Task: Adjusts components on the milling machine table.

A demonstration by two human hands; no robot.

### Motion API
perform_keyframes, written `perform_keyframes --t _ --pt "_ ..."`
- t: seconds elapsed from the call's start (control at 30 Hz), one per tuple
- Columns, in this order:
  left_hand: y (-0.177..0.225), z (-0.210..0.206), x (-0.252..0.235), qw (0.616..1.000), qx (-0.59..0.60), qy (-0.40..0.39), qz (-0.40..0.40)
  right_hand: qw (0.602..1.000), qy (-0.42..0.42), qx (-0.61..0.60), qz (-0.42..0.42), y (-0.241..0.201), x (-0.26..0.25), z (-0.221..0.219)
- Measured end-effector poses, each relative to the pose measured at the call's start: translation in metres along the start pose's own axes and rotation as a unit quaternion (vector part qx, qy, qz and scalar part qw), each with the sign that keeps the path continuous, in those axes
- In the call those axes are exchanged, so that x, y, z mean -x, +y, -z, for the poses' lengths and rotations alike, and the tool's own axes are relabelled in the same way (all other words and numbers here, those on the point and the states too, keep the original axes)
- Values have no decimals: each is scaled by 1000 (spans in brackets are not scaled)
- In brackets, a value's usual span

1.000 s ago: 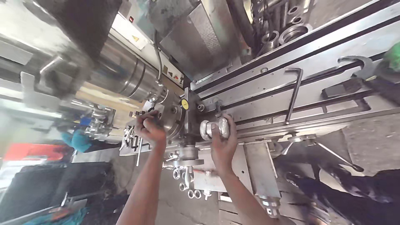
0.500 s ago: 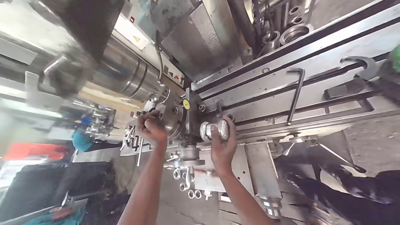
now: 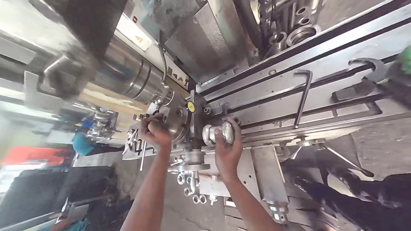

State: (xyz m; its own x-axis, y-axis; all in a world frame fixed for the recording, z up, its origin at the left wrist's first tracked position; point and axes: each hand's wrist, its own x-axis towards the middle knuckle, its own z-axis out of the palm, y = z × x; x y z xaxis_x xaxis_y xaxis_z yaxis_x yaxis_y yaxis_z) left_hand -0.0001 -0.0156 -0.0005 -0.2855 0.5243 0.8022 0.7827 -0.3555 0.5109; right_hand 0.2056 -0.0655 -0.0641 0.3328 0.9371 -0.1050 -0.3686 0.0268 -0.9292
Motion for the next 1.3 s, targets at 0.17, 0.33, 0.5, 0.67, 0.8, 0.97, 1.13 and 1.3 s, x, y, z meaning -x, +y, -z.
perform_keyframes --t 0.17,0.33,0.5,0.67,0.8,0.97,1.13,1.3 --pt "2 1 0 1000 -17 1 2 989 -102 104 -7 12 9 -5" --pt "1 1 0 1000 -14 5 3 995 -75 64 -21 10 0 5" --pt "-4 1 1 1000 7 4 -9 999 8 17 26 9 2 0" --pt "-1 1 1 999 22 2 -22 989 -108 99 -32 14 5 -5" --pt "-2 0 1 1000 27 1 -12 994 -75 66 -35 15 -1 3" --pt "-2 0 1 1000 18 8 -12 1000 21 15 17 10 0 0" --pt "-1 1 2 1000 14 10 -6 991 -93 97 -17 16 9 -7" --pt "0 2 1 1000 10 8 2 996 -64 55 -34 13 0 3"
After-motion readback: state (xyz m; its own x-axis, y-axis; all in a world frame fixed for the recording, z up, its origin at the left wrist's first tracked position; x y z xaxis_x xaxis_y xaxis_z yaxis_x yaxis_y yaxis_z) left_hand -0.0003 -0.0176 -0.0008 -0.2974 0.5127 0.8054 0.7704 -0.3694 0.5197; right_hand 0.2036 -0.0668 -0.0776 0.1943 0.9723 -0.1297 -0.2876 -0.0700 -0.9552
